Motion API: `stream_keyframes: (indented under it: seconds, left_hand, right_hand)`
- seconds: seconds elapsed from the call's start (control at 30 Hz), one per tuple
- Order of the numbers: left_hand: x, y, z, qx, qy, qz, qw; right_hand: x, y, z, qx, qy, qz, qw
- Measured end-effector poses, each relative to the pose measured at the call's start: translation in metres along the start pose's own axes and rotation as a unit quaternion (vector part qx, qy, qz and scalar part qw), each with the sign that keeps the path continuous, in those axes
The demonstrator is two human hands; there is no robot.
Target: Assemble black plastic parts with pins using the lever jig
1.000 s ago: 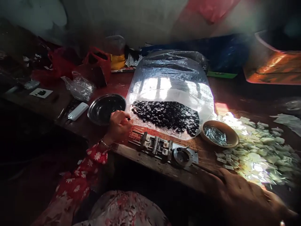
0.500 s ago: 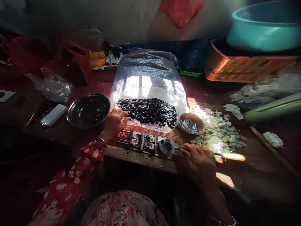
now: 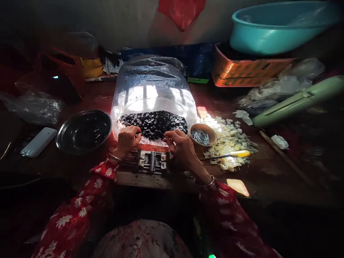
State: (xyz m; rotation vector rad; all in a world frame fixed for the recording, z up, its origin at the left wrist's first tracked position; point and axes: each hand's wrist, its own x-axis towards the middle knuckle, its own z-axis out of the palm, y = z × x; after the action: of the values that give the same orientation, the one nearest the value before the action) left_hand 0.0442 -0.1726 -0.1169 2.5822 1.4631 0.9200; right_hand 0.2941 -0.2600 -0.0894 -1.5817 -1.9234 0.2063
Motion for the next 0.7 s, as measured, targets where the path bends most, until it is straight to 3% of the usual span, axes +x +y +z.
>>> stream_keyframes:
  seconds: [0.13, 0.23, 0.4, 0.53, 0.7]
  left_hand:
    - [-0.017, 0.010, -0.017, -0.093, 0.039, 0.018, 0.995]
    - [-0.033, 0.020, -0.030, -0.163, 0.033, 0.036, 0.985]
    - [-0.054, 0.036, -0.042, -0.228, 0.035, 0.058, 0.971]
    - [-0.067, 0.044, -0.040, -0.238, 0.028, 0.051, 0.970]
    - [-0.078, 0.048, -0.036, -0.232, 0.025, 0.069, 0.970]
  right_hand:
    - [0.043, -0.004, 0.026, -0.069, -0.057, 0.024, 0.996]
    - [0.056, -0.006, 0.038, -0.103, -0.086, 0.022, 0.991]
    - [0.050, 0.001, 0.042, -0.128, -0.080, -0.009, 0.988]
    - [0.043, 0.009, 0.042, -0.143, -0.086, -0.042, 0.985]
    - [0.042, 0.008, 0.039, -0.138, -0.100, -0.032, 0.985]
